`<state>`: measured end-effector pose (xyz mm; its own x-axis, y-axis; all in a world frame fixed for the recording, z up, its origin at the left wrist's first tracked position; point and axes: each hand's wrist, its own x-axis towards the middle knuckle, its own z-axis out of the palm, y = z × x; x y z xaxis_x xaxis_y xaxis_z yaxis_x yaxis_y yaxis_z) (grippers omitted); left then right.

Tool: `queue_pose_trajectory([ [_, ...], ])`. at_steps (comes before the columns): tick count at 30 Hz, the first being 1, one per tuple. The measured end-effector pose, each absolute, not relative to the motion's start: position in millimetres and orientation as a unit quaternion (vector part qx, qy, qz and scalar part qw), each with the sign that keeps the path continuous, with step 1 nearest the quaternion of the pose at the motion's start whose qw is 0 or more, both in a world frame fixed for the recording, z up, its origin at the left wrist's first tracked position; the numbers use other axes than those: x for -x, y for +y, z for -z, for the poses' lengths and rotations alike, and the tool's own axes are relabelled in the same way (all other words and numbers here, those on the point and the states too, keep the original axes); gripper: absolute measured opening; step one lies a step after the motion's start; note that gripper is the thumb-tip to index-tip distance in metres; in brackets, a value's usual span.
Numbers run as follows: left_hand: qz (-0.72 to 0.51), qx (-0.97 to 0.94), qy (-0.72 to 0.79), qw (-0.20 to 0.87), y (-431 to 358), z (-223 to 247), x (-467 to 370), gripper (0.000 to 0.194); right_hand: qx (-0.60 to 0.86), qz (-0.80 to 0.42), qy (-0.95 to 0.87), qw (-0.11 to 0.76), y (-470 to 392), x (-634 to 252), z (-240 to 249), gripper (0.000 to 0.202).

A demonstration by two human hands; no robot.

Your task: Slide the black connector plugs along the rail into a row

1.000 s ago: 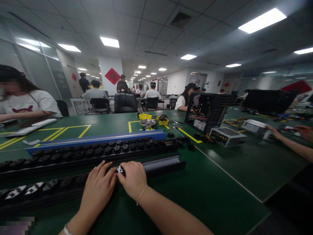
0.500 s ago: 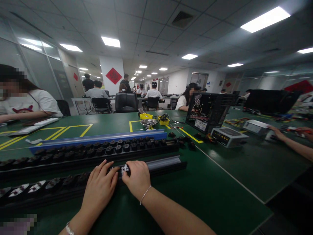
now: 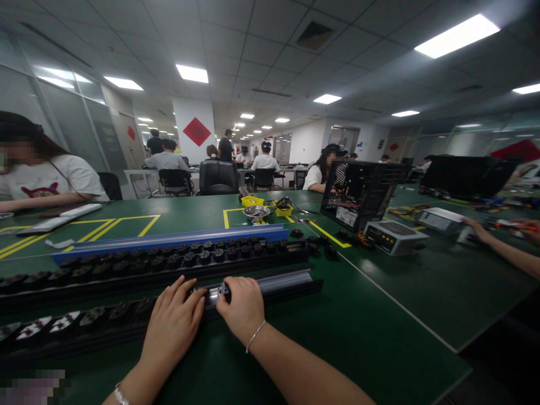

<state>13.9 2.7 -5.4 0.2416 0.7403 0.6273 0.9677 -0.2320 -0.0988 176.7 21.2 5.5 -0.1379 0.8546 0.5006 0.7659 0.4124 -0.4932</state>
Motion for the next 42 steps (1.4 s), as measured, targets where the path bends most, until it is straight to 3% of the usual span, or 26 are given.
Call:
queue_pose_trajectory([
  [42, 0.237, 0.749, -0.576, 0.228, 2.1, 3.5, -14.6, 0.032, 0.581, -0.065, -0.722, 0.370, 20.5, -193.1, -8.3, 0.029],
])
